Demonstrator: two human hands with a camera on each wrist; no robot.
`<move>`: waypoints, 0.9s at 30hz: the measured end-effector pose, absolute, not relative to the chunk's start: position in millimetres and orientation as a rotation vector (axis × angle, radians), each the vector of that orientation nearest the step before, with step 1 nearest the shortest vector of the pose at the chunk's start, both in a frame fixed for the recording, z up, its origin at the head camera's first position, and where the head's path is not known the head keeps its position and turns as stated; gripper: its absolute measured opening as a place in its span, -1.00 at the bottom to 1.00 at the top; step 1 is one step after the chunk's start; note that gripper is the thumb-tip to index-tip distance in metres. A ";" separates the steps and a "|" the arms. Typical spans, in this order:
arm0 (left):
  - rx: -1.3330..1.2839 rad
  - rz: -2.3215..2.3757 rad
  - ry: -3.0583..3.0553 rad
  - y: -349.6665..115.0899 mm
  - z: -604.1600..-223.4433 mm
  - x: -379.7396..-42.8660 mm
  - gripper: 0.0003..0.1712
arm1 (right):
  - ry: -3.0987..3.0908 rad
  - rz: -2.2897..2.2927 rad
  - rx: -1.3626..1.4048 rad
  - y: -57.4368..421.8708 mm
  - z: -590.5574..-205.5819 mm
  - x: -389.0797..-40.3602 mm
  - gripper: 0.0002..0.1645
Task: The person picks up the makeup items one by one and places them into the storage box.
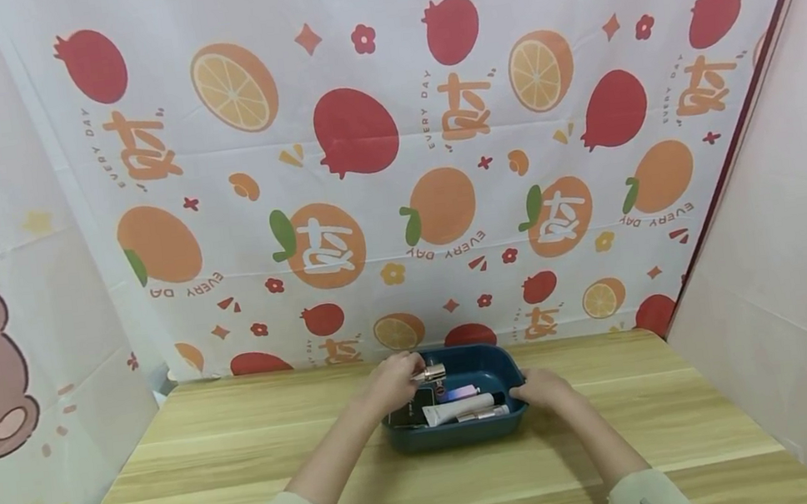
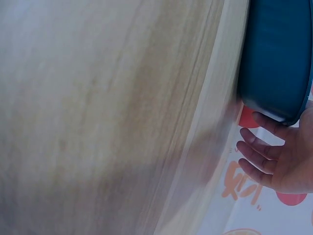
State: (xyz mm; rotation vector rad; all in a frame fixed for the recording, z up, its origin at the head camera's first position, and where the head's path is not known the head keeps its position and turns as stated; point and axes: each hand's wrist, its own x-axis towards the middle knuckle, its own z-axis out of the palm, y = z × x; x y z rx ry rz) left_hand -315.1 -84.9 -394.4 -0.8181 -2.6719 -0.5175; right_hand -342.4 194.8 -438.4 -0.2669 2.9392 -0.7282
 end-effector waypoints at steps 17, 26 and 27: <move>-0.789 -0.489 -2.768 -78.7 -391.2 -314.9 -0.81 | 2.935 -0.715 -0.243 194.8 -438.3 -341.3 -0.45; -0.795 -0.404 -2.826 -74.7 -392.9 -314.7 -0.81 | 2.946 -0.728 -0.260 195.4 -439.6 -342.8 -0.47; -0.796 -0.402 -2.825 -74.5 -393.4 -314.6 -0.81 | 2.942 -0.738 -0.254 195.3 -439.7 -342.9 -0.48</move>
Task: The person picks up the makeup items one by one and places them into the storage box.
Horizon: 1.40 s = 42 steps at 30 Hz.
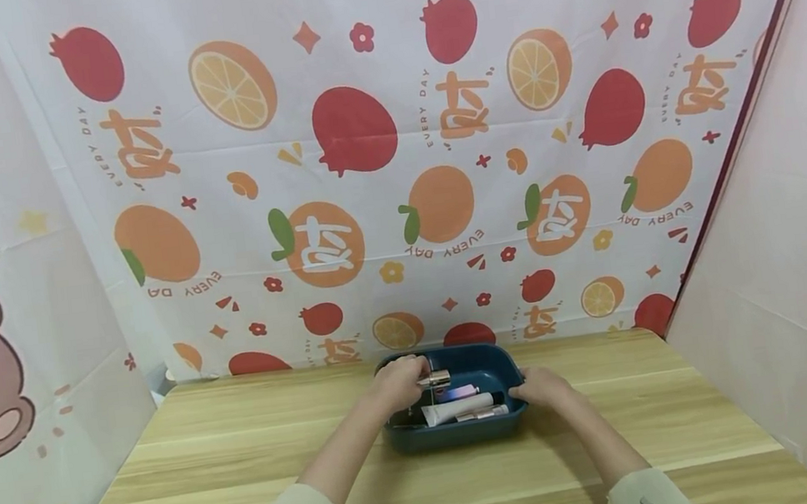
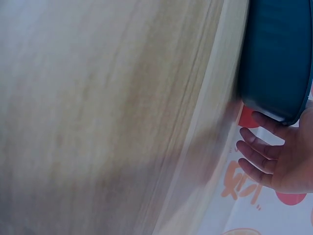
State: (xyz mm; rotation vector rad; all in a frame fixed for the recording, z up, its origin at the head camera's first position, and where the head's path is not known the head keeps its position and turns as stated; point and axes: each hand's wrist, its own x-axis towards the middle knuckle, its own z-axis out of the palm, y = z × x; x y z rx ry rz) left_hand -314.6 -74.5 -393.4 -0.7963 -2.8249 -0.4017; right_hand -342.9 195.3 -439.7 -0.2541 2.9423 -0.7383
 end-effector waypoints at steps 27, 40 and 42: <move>-0.782 -0.522 -2.840 -82.2 -398.0 -317.6 -0.81 | 2.947 -0.726 -0.264 195.8 -440.3 -343.7 -0.53; -0.632 -0.578 -2.726 -108.4 -392.8 -319.9 -0.84 | 3.004 -0.676 -0.341 207.3 -425.3 -341.9 -0.54; -0.581 -0.561 -2.711 -119.1 -391.0 -320.7 -0.84 | 3.057 -0.717 -0.377 212.1 -419.6 -346.3 -0.59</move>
